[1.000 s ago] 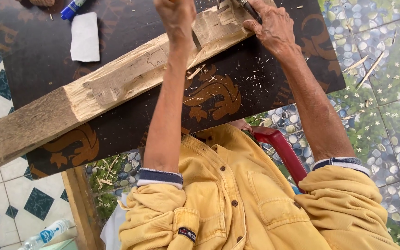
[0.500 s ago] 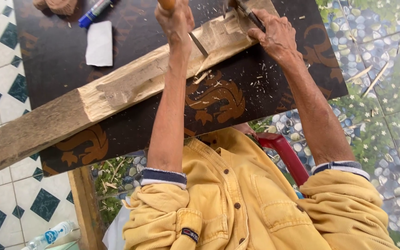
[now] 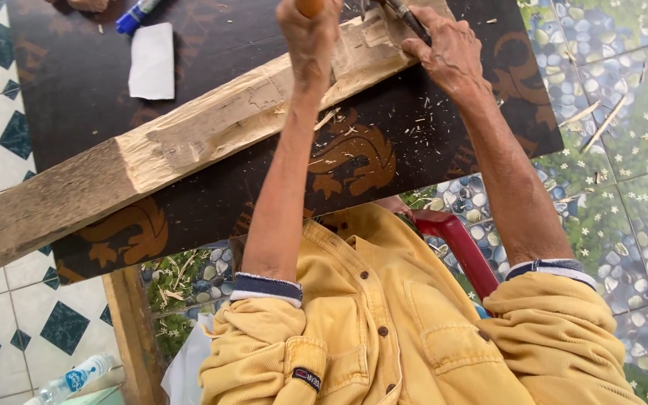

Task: Using a hammer and chisel to carve a groove into a wooden plank on a workbench.

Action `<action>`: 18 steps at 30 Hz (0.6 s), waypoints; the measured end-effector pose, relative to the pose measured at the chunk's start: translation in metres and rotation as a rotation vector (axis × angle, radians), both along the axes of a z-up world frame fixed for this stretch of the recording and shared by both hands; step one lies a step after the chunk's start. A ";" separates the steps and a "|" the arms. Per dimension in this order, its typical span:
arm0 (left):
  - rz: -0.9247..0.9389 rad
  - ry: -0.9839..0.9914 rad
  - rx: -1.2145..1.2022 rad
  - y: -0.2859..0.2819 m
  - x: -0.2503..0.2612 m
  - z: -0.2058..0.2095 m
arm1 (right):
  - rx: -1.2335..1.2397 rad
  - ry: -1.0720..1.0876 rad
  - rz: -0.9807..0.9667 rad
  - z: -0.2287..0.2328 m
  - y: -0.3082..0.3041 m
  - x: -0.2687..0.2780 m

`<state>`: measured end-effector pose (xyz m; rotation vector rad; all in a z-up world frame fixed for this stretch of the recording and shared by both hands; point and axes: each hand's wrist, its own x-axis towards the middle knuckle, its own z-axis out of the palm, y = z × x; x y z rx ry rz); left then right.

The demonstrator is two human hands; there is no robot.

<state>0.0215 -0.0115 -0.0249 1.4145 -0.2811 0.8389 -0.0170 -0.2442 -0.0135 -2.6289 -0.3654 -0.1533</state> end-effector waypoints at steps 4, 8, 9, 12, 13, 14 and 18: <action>-0.056 0.240 -0.263 0.025 0.027 -0.013 | -0.008 -0.017 -0.006 -0.001 0.000 0.001; -0.154 0.246 -0.353 0.034 0.037 -0.019 | -0.023 -0.006 0.008 -0.007 -0.003 0.006; -0.152 0.255 -0.354 0.034 0.028 -0.020 | -0.024 0.003 0.008 -0.010 -0.004 0.006; -0.126 0.243 -0.341 0.035 0.016 -0.009 | -0.038 -0.120 0.035 -0.006 -0.003 0.007; -0.108 0.231 -0.330 0.034 0.014 -0.002 | -0.004 -0.081 0.019 -0.002 -0.001 0.005; -0.089 0.219 -0.319 0.034 0.012 0.004 | 0.031 -0.041 0.005 0.003 0.001 0.004; -0.107 0.099 -0.282 0.015 -0.010 -0.009 | 0.002 -0.028 -0.016 -0.003 0.000 0.007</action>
